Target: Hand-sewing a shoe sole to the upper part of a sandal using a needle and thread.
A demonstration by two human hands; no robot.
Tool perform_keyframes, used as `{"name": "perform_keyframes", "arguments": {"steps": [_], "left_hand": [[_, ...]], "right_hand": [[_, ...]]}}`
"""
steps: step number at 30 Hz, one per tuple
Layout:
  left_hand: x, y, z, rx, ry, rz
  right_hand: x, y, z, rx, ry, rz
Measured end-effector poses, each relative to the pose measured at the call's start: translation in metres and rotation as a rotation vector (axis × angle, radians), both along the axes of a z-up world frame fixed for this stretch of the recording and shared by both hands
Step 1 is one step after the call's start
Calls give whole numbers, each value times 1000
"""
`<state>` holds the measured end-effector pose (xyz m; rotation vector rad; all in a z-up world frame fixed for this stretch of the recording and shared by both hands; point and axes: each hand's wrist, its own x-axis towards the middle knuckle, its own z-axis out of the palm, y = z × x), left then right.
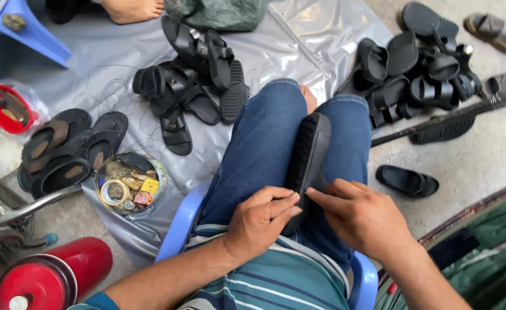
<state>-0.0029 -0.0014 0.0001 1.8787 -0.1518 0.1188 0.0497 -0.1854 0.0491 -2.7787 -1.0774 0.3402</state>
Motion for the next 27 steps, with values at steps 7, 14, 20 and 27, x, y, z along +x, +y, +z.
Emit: {"name": "perform_keyframes", "arguments": {"steps": [7,14,20,27], "left_hand": [[4,2,-2,10,-42,-49],[8,-2,-4,67,-94,-60],[26,36,-7,336,18,-321],[49,63,13,-734,741,-431]], "right_hand": [[-2,-1,-18,403,46,-153],[-1,6,-19,394,-51,-184],[-6,0,-17,275,-97,-156],[1,0,-8,175,32,-134]]}}
